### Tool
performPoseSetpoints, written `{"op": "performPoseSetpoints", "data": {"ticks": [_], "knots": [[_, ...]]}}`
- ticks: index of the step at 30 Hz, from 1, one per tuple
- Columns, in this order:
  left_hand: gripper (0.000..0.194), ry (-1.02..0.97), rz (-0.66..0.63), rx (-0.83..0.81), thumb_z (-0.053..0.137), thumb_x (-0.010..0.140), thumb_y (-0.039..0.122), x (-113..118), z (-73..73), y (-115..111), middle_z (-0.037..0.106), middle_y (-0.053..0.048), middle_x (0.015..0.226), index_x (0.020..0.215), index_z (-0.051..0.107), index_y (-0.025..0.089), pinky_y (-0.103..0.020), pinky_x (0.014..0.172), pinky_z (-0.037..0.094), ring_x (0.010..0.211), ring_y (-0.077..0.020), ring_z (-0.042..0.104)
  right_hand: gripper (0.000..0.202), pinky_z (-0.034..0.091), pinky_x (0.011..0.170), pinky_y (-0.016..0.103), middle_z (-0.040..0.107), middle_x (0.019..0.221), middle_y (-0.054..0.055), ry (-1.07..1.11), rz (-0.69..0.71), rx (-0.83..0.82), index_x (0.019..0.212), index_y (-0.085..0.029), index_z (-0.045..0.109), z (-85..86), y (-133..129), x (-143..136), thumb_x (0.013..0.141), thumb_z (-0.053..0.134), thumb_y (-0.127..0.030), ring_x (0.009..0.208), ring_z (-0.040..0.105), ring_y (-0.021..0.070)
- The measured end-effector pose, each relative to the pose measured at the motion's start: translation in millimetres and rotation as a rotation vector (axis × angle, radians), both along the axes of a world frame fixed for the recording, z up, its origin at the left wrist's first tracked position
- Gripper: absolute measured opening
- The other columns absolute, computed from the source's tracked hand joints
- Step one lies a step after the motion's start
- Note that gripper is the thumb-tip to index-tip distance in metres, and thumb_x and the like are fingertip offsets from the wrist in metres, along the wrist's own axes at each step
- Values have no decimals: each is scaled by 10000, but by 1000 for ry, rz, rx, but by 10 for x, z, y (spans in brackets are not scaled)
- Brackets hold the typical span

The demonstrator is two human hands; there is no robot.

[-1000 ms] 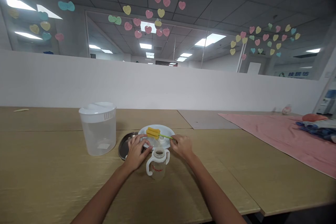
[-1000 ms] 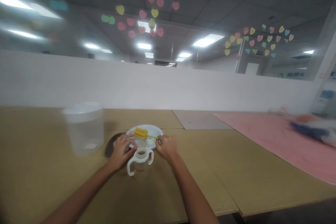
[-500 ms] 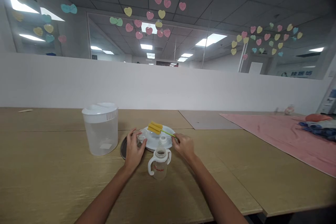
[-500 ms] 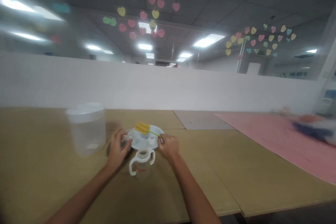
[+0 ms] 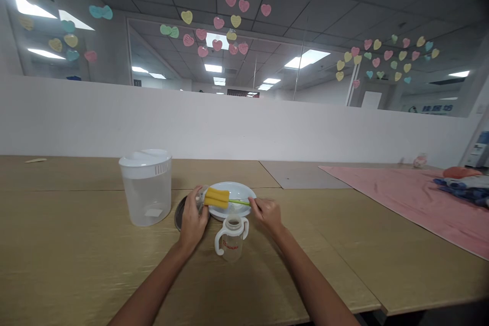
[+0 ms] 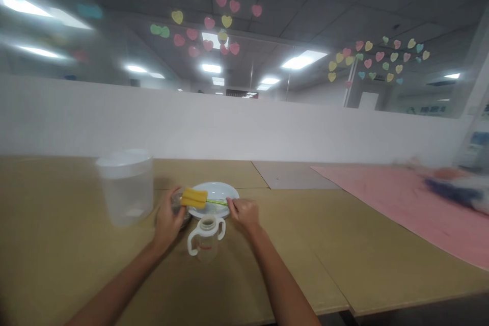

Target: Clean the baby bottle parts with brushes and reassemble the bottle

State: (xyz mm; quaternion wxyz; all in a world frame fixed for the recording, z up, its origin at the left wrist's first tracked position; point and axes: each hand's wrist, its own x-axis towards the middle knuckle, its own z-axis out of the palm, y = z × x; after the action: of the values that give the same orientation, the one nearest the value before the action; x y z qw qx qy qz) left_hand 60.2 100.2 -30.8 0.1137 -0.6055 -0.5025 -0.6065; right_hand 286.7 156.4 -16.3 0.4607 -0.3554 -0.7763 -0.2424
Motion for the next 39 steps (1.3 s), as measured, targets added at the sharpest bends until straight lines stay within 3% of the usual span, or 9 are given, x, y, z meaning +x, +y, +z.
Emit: {"op": "performPoseSetpoints", "data": {"ticks": [7, 14, 22, 32, 35, 39], "knots": [[406, 219, -27, 151, 418, 824, 139, -24, -36, 41, 541, -90, 1199, 1227, 425, 185, -380, 1007, 381, 1157, -215, 478, 544, 198, 473, 240, 503, 399, 16, 50, -97, 46, 443, -152, 540, -2, 40, 16, 924, 348, -316, 376, 376, 62], [346, 326, 37, 165, 422, 833, 128, -42, -29, 29, 551, -95, 1165, 1168, 486, 185, -394, 980, 407, 1110, -215, 508, 543, 189, 465, 233, 476, 381, 6, 86, -105, 76, 423, -142, 521, -9, 40, -1, 913, 351, -300, 365, 335, 51], [545, 331, 121, 159, 383, 808, 95, -72, -65, 60, 471, -113, 1291, 1342, 298, 161, -375, 995, 412, 1207, -227, 442, 519, 178, 458, 233, 470, 378, 3, 121, -116, 86, 428, -138, 542, -30, 59, 8, 895, 364, -279, 368, 330, 52], [426, 307, 113, 186, 461, 827, 197, -63, -14, 27, 567, -124, 1144, 1245, 399, 146, -418, 955, 428, 1110, -252, 513, 532, 174, 467, 234, 519, 409, 25, 160, -238, -16, 452, -139, 579, -26, 68, 6, 887, 326, -311, 383, 351, 63], [412, 324, 77, 186, 469, 852, 222, -65, -26, 19, 572, -112, 1153, 1252, 392, 164, -371, 917, 463, 1086, -229, 538, 520, 160, 464, 235, 553, 445, 33, 188, -284, -101, 478, -140, 596, -39, 74, 11, 881, 331, -335, 397, 378, 68], [410, 379, -19, 184, 484, 874, 219, -57, -24, -8, 550, -96, 1199, 1268, 373, 205, -343, 956, 439, 1117, -201, 522, 525, 170, 462, 231, 534, 430, 25, 187, -210, -112, 473, -136, 583, -41, 60, 19, 891, 333, -332, 394, 384, 63]]}}
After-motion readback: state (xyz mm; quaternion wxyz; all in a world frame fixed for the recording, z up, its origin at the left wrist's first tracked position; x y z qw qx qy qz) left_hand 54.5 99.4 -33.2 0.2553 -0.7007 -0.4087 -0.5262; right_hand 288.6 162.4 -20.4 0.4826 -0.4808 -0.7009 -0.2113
